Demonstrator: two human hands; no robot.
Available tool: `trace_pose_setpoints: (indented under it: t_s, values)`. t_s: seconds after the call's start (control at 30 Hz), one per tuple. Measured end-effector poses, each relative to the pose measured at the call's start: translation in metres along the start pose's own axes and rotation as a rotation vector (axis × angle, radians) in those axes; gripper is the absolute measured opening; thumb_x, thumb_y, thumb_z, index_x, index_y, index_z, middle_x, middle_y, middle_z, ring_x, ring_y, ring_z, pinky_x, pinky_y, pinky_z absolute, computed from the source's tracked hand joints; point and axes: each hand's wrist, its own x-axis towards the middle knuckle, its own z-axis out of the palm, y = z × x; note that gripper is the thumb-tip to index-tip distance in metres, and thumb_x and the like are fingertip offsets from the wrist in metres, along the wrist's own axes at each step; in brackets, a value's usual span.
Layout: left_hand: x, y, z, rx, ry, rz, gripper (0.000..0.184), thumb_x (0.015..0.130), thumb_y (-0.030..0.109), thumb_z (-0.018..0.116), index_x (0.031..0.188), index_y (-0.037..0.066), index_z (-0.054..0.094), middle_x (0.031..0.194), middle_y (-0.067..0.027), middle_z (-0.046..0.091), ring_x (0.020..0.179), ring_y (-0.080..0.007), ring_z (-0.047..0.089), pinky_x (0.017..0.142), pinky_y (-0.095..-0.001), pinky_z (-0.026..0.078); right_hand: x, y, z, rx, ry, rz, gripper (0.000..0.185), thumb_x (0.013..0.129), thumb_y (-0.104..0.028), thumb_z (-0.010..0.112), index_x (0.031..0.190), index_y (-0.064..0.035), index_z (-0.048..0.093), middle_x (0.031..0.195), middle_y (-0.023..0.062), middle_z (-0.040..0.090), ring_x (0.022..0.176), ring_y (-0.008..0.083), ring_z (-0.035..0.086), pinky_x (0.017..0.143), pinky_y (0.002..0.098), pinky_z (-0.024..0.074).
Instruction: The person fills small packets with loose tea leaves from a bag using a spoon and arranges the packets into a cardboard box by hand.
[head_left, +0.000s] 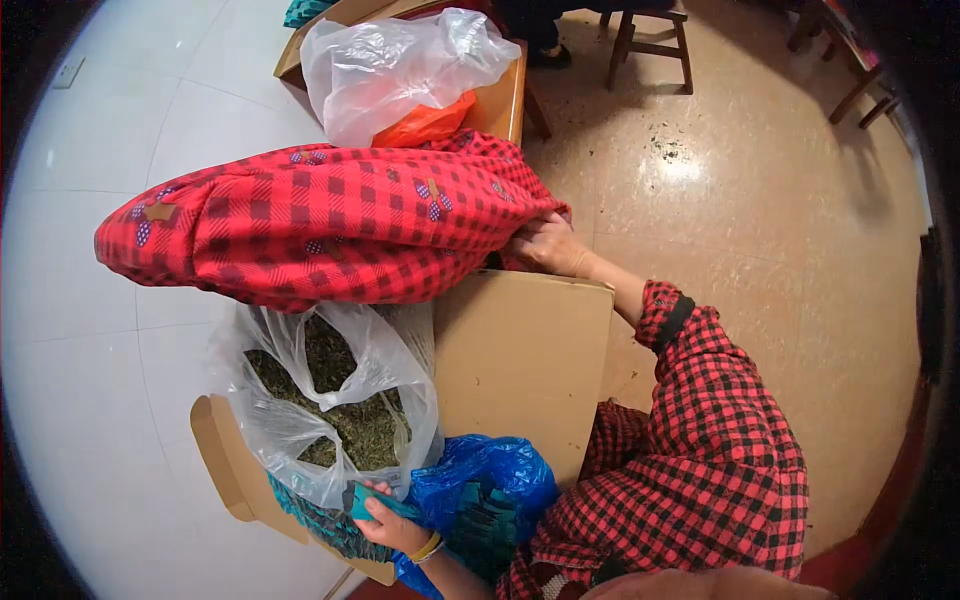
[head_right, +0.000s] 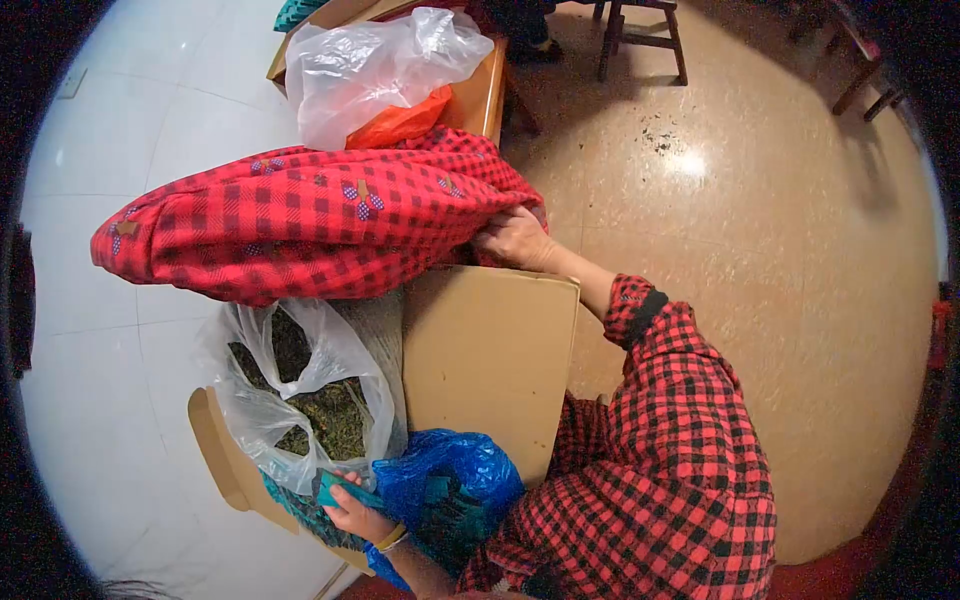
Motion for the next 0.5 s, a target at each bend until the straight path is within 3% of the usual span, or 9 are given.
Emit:
trace_pose_setpoints:
  t_s: [0.07,0.17,0.33,0.4,0.47,0.5]
  values:
    - [0.002,-0.002,-0.001,-0.003,-0.011,0.014,0.035,0.099,0.023,0.050,0.117,-0.007,0.049,0.107,-0.0165,0.061,0.086,-0.0195,0.058,0.079,-0.0328,0.049,0.001,0.002,0.008,0.000,-0.065,-0.061,0.015,0.074,-0.020,0.057,0.083,-0.0121,0.066,0.087,0.0089,0.067,0.091,0.0218,0.063,0.090,0.0370,0.0453]
    - [0.002,-0.005,-0.003,-0.018,-0.023,0.036,0.037,0.099,0.027,0.049,0.117,-0.006,0.050,0.107,-0.0138,0.061,0.085,-0.0183,0.059,0.076,-0.0320,0.049,-0.013,0.013,0.044,-0.031,-0.660,-0.112,0.021,0.072,-0.019,0.057,0.087,-0.0103,0.069,0.101,0.0103,0.067,0.099,0.0242,0.062,0.094,0.0417,0.0437]
    - [-0.001,-0.004,-0.002,-0.053,-0.012,0.049,0.036,0.099,0.026,0.049,0.117,-0.005,0.050,0.107,-0.0134,0.062,0.085,-0.0185,0.059,0.076,-0.0323,0.049,-0.042,0.027,0.068,0.021,-0.374,-0.235,0.023,0.080,-0.022,0.058,0.096,-0.0081,0.066,0.097,0.0078,0.068,0.093,0.0260,0.063,0.084,0.0411,0.0472]
    - [-0.002,-0.004,-0.001,-0.076,-0.024,0.054,0.036,0.099,0.027,0.050,0.117,-0.004,0.051,0.107,-0.0130,0.062,0.085,-0.0182,0.059,0.076,-0.0322,0.049,0.005,0.017,-0.006,0.729,-0.669,0.570,0.019,0.084,-0.019,0.057,0.094,-0.0064,0.067,0.090,0.0116,0.069,0.085,0.0275,0.066,0.077,0.0380,0.0510]
    - [-0.002,-0.005,-0.001,-0.089,-0.039,0.043,0.035,0.098,0.026,0.051,0.116,-0.004,0.051,0.105,-0.0121,0.062,0.085,-0.0175,0.059,0.076,-0.0320,0.049,0.037,0.022,-0.067,0.329,-0.822,0.305,0.016,0.087,-0.016,0.057,0.092,-0.0046,0.067,0.084,0.0116,0.069,0.078,0.0221,0.067,0.069,0.0311,0.0521]
    - [-0.002,-0.005,0.000,-0.100,-0.074,0.043,0.034,0.098,0.026,0.052,0.116,-0.003,0.052,0.104,-0.0111,0.062,0.084,-0.0167,0.059,0.076,-0.0318,0.049,0.062,0.006,-0.103,0.466,-0.758,0.380,0.016,0.088,-0.013,0.057,0.094,-0.0026,0.067,0.086,0.0107,0.069,0.080,0.0211,0.067,0.070,0.0305,0.0516]
